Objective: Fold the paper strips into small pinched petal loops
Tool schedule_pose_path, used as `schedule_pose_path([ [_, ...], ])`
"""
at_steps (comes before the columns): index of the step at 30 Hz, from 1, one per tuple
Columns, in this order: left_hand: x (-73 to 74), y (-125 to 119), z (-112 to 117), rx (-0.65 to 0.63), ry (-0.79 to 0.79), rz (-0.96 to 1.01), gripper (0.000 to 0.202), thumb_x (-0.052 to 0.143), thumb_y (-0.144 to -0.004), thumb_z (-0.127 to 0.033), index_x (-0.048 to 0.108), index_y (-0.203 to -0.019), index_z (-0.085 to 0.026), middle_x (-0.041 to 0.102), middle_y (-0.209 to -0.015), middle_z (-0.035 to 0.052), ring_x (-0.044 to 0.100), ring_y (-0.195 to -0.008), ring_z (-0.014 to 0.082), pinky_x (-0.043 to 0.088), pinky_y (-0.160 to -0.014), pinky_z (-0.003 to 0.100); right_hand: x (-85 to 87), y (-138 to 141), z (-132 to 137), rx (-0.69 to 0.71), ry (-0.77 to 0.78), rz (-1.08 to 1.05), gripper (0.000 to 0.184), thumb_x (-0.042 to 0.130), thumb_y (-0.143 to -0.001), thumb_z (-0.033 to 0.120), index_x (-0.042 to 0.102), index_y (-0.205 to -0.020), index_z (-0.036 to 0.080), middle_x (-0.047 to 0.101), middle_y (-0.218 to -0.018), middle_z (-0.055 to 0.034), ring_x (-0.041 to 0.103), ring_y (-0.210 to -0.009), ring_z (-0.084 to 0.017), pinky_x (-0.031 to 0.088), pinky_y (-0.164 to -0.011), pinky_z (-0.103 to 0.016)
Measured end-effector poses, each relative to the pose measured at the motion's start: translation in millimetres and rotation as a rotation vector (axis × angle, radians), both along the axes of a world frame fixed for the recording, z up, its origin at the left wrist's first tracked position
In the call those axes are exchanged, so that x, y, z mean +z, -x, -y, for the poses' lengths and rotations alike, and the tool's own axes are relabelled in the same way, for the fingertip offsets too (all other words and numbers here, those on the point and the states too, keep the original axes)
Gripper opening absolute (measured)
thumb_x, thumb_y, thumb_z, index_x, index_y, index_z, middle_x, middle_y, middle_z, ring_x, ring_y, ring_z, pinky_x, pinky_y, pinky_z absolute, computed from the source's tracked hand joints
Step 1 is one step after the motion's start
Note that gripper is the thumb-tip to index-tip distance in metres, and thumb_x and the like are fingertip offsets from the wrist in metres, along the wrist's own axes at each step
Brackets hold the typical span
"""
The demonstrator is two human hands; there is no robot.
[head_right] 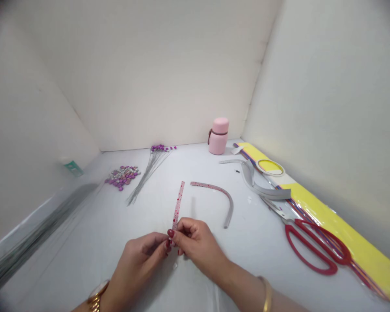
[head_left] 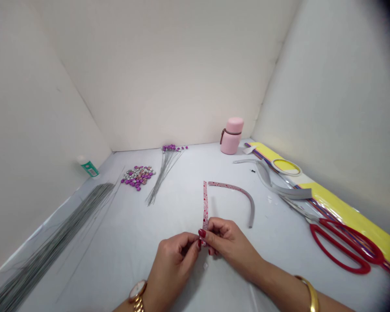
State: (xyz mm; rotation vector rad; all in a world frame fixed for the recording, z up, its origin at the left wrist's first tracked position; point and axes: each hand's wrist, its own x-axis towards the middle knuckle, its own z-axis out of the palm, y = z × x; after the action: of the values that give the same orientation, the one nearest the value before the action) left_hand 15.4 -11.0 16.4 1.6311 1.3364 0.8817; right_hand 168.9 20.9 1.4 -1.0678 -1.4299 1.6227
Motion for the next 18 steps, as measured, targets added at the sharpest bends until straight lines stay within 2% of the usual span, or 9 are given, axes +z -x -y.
schedule_pose_path([
  [3,-0.5,0.7,0.4,-0.017,-0.014,-0.077,0.021,0.047,-0.08,-0.021,0.066,-0.072,-0.017,0.065,-0.063,0.0011,0.054,-0.056,0.0125,0.039,-0.053,0.018,1.0,1.1,-0.6,-0.047,0.013,-0.01,0.031,0.056,-0.077,0.041,0.051,-0.061,0.016,0.047,-0.046,0.0053,0.041,-0.043,-0.007,0.03,-0.044,-0.019],
  [6,-2.5,0.0,0.6,-0.039,0.035,-0.037,0.019,0.048,-0.078,-0.019,0.062,-0.066,-0.015,0.06,-0.057,-0.0002,0.05,-0.053,0.0113,0.037,-0.05,0.018,1.9,3.1,-1.2,-0.095,0.072,-0.055,0.034,0.054,-0.077,0.046,0.05,-0.062,0.016,0.05,-0.047,0.0047,0.041,-0.041,-0.007,0.03,-0.042,-0.019],
  [11,-4.6,-1.3,-1.5,-0.012,0.085,0.061,0.021,0.047,-0.081,-0.023,0.061,-0.067,-0.015,0.064,-0.063,0.002,0.054,-0.058,0.0128,0.04,-0.054,0.019,0.0,3.4,-1.0,0.001,0.111,-0.028,0.034,0.054,-0.076,0.048,0.049,-0.066,0.016,0.053,-0.051,0.0044,0.044,-0.039,-0.006,0.03,-0.038,-0.017],
  [15,-6.5,2.8,-1.3,-0.035,-0.049,0.0,0.02,0.045,-0.083,-0.019,0.064,-0.086,-0.018,0.068,-0.08,0.0047,0.06,-0.071,0.0151,0.043,-0.066,0.021,-3.0,3.1,-1.0,0.0,0.151,-0.026,0.036,0.052,-0.076,0.051,0.047,-0.066,0.016,0.054,-0.051,0.0048,0.044,-0.036,-0.005,0.029,-0.036,-0.016],
  [18,-6.4,6.4,0.0,-0.075,-0.21,-0.185,0.021,0.045,-0.083,-0.019,0.067,-0.085,-0.018,0.069,-0.079,0.0064,0.06,-0.073,0.0174,0.041,-0.071,0.025,-3.3,3.9,-0.8,0.007,0.2,-0.028,0.036,0.052,-0.076,0.051,0.046,-0.066,0.017,0.054,-0.05,0.0047,0.044,-0.035,-0.005,0.028,-0.036,-0.016],
])
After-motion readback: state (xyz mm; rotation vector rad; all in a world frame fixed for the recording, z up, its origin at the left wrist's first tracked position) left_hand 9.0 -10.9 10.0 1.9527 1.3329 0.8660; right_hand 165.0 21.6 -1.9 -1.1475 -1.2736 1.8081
